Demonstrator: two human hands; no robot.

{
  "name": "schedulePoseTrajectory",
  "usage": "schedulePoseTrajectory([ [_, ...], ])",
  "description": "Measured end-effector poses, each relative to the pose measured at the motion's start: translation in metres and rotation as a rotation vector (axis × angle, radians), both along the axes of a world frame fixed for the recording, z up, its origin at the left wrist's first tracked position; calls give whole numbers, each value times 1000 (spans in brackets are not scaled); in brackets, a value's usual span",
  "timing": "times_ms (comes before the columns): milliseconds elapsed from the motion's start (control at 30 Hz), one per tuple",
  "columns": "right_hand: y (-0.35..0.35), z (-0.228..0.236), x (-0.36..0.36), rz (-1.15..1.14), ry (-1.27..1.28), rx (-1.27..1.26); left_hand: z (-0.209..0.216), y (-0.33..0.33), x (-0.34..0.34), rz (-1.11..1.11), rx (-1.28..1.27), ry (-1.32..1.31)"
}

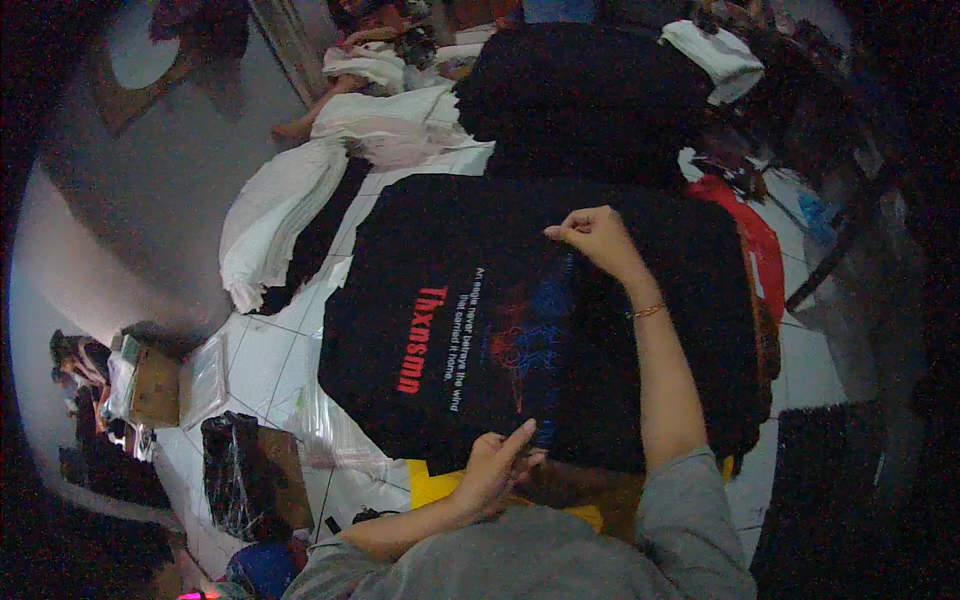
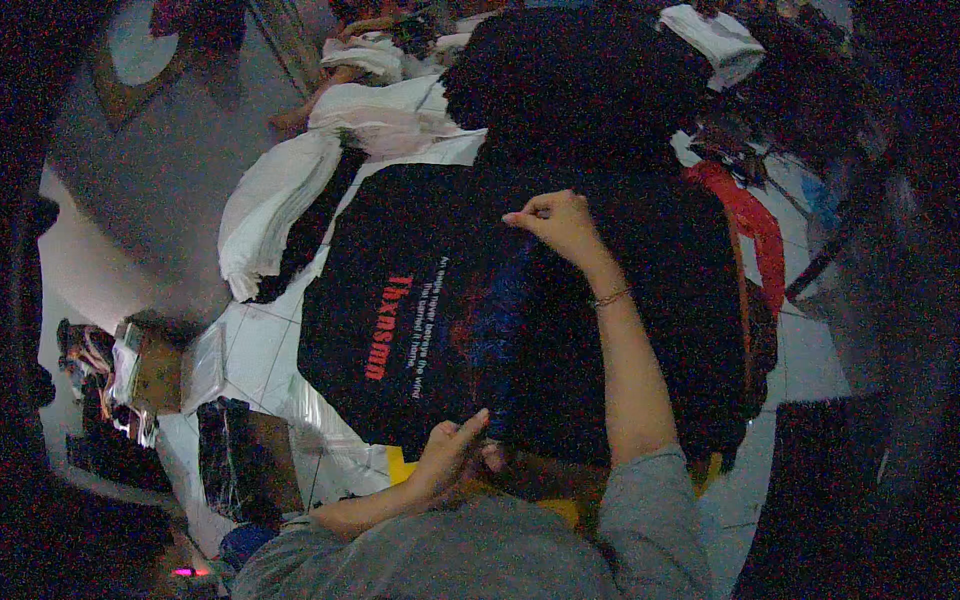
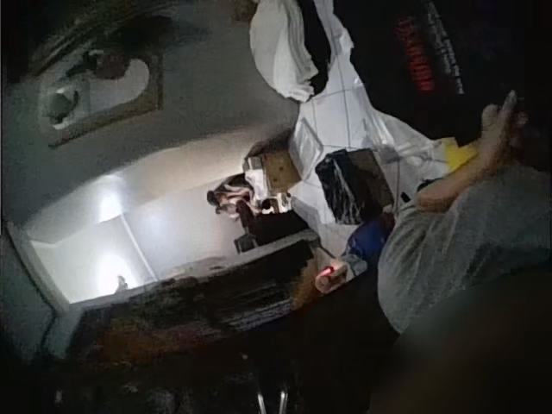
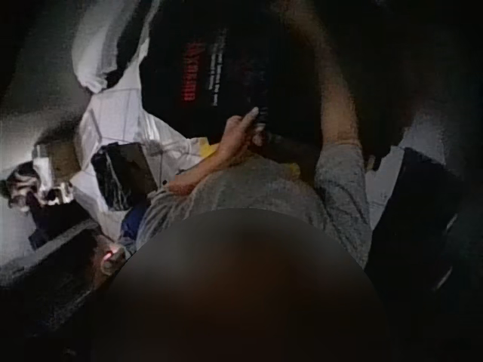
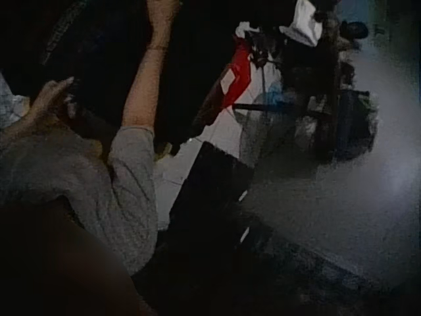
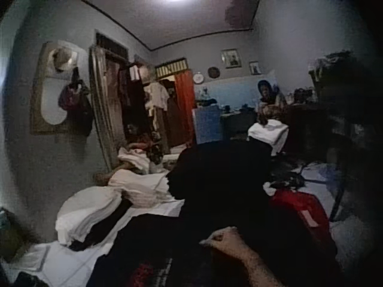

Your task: The person folds black and white t-shirts and places them into clear plastic bags. They smooth each shirt, fold it neatly, and slide it into a bag before setting the packaged item aside.

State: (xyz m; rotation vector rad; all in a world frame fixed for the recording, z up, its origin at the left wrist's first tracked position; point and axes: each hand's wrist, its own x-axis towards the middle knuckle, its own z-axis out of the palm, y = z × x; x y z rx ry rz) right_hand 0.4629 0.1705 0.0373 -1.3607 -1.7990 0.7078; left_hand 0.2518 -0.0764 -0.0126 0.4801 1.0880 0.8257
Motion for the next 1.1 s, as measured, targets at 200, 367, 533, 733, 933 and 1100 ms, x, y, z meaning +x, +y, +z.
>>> schedulePoseTrajectory([
  [200,-41,-1,97,-229,-300,-63,-3,-7,55,-492,139,139],
  [367,-113,-5,81,-616,-151,138,31,31,15,-1375,302,93],
  [533,-148,-36,20,-354,-649,265,56,142,-1,-492,1241,827],
  [733,-173,-53,19,-364,-705,84,4,234,-7,-505,1333,1676],
  [933,-277,-51,35,70,-762,111,20,178,-15,-461,1626,1646],
  [1100,-276,-49,43,73,-896,227,21,80,-31,-919,1580,1240],
])
